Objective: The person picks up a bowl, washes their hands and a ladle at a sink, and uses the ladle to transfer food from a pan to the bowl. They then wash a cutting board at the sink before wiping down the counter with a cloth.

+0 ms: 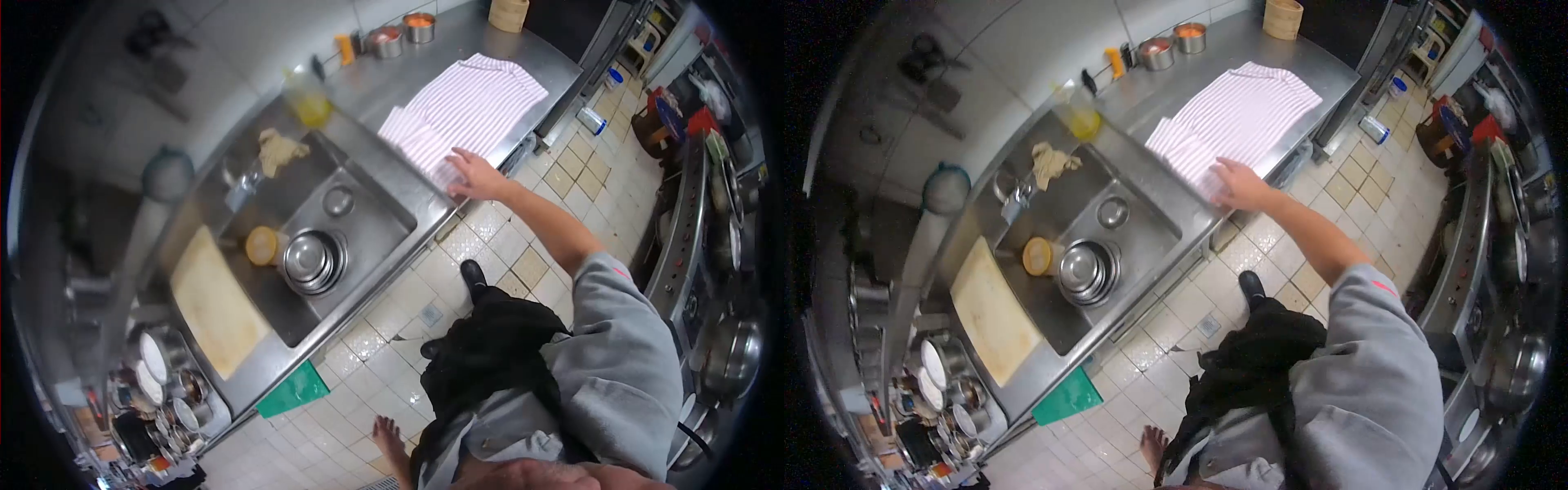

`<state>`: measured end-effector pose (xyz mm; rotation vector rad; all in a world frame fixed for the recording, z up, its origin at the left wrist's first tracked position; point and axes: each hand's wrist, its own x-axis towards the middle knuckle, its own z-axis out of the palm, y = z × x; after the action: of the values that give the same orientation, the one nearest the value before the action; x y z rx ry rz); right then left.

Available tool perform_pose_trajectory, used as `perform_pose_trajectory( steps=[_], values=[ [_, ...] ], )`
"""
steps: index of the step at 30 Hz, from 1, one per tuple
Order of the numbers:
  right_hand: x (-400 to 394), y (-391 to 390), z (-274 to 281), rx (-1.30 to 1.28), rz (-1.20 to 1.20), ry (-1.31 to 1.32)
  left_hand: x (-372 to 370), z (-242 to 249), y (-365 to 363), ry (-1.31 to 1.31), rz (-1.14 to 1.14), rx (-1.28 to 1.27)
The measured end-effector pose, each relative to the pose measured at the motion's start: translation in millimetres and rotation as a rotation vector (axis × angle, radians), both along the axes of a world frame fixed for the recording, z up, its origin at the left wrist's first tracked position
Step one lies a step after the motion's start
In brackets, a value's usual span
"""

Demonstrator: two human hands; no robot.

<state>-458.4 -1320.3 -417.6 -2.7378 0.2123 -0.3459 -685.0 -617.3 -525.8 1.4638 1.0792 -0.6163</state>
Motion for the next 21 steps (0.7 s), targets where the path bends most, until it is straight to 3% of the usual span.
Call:
perform_pose_trajectory(
  steps=[2, 4, 8, 9, 10, 11, 12, 18, 21],
  values=[
    [11, -24, -11, -0.029, 0.027, 0.059, -18, 46, -45, -0.105, 0.009, -0.046],
    [11, -37, -17, -0.022, 0.040, 0.123, -15, 72, -102, -0.058, 0.159, 0.087],
    [11, -62, -20, 0.171, 0.139, 0.091, 19, 93, -193, -0.259, -0.078, 0.129],
    [13, -65, -21, 0.203, 0.160, -0.023, 41, 99, -215, -0.417, -0.360, 0.243],
    [16, -69, -24, 0.216, 0.184, -0.026, 67, 107, -249, -0.654, -0.417, 0.267],
    [18, -72, -28, 0.317, 0.173, 0.000, 99, 123, -276, -0.698, -0.560, 0.239],
    [20, -74, -30, 0.414, 0.157, 0.028, 127, 138, -297, -0.748, -0.778, 0.385],
    [4, -61, -16, 0.345, 0.153, 0.073, 235, 133, -387, -0.868, -0.895, 0.223],
    [-8, -45, -1, 0.101, 0.160, 0.050, 265, 129, -414, -0.805, -0.949, 0.062]
  ],
)
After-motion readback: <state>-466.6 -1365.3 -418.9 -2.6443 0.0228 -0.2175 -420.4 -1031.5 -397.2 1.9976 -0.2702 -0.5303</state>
